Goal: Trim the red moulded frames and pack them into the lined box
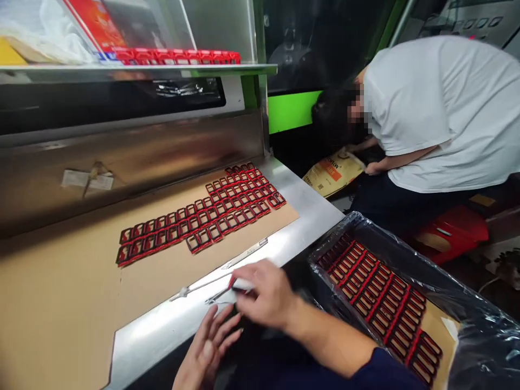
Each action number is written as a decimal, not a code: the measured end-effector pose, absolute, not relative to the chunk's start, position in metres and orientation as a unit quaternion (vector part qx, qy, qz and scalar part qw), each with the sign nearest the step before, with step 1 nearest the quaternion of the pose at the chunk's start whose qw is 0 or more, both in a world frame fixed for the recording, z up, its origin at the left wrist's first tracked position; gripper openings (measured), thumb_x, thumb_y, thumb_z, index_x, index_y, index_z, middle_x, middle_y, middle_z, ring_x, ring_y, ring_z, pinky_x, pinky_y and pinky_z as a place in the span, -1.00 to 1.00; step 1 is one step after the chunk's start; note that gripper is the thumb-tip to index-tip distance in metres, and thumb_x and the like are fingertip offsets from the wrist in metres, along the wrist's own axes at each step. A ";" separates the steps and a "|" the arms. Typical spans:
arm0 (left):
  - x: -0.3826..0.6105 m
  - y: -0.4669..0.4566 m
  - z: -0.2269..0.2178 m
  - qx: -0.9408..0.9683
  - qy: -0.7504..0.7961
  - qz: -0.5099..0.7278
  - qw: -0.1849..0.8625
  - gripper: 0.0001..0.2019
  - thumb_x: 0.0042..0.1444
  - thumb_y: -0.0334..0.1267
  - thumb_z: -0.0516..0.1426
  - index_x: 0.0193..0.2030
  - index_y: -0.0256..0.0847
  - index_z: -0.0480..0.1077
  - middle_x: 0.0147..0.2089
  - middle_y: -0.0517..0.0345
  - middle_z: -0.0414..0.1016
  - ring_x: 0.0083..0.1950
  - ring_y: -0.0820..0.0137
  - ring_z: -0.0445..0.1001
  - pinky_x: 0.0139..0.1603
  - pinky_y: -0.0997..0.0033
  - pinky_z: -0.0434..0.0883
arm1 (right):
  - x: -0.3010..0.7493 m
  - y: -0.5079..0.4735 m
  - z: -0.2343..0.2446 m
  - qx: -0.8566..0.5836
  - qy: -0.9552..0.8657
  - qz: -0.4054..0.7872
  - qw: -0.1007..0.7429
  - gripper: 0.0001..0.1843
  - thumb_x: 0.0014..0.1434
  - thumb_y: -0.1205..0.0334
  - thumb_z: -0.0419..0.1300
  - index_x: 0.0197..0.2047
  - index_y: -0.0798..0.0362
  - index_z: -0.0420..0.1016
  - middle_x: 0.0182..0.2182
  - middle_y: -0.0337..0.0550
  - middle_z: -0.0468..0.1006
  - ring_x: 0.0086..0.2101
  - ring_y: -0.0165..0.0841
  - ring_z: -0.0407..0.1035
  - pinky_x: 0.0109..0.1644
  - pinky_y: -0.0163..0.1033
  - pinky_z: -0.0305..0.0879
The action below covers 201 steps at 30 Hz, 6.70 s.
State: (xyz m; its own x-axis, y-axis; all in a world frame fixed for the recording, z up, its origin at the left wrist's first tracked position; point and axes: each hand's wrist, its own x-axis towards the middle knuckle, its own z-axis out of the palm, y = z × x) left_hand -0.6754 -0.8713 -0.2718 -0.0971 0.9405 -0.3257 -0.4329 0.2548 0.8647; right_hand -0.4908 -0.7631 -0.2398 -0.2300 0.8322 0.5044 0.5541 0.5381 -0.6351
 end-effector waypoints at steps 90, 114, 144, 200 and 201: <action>-0.709 -0.922 -0.274 0.280 0.598 0.419 0.623 -0.48 0.05 0.01 0.28 0.07 -0.21 0.34 -0.15 0.13 0.45 -0.40 0.53 0.40 -0.41 0.51 0.41 | -0.527 -0.842 -0.281 -0.260 -0.717 0.546 0.347 -0.88 0.27 0.34 0.30 -0.12 0.02 0.65 -0.25 -0.13 0.60 -0.25 -0.40 0.50 -0.18 -0.34 0.43; -0.705 -0.926 -0.285 0.556 0.603 0.453 0.348 -0.36 0.06 -0.31 0.29 0.30 -0.04 0.25 0.24 -0.03 0.38 0.22 0.23 0.44 0.18 0.21 0.51 | -0.520 -0.841 -0.279 -0.235 -0.686 0.606 0.328 -0.79 0.22 0.29 0.24 -0.06 0.03 0.57 -0.07 -0.05 0.53 -0.05 -0.26 0.43 0.07 -0.10 0.38; -0.707 -0.925 -0.287 0.699 0.557 0.393 0.217 -0.09 0.10 -0.50 0.17 0.51 -0.07 -0.17 0.30 -0.19 0.38 0.25 0.16 0.45 0.15 0.11 0.54 | -0.527 -0.843 -0.293 -0.357 -0.475 0.742 0.313 -0.47 0.24 -0.04 0.29 -0.57 0.14 0.27 -0.38 -0.13 0.51 -0.42 -0.45 0.36 -0.32 -0.34 0.37; -0.715 -0.936 -0.290 0.625 0.535 0.500 0.272 -0.26 0.03 -0.15 0.35 0.34 -0.19 0.23 0.23 -0.20 0.47 0.21 0.17 0.51 0.21 0.17 0.50 | -0.504 -0.805 -0.265 -0.295 -0.834 0.358 0.299 -0.75 0.19 0.34 0.27 -0.04 0.05 0.53 -0.26 -0.18 0.58 -0.32 -0.40 0.43 -0.26 -0.28 0.38; -0.715 -0.935 -0.291 0.630 0.528 0.502 0.268 -0.26 0.03 -0.17 0.35 0.34 -0.20 0.22 0.23 -0.22 0.47 0.21 0.18 0.51 0.21 0.18 0.51 | -0.499 -0.815 -0.262 -0.273 -0.839 0.370 0.291 -0.72 0.18 0.36 0.28 -0.01 0.05 0.52 -0.24 -0.16 0.59 -0.29 -0.38 0.45 -0.22 -0.26 0.39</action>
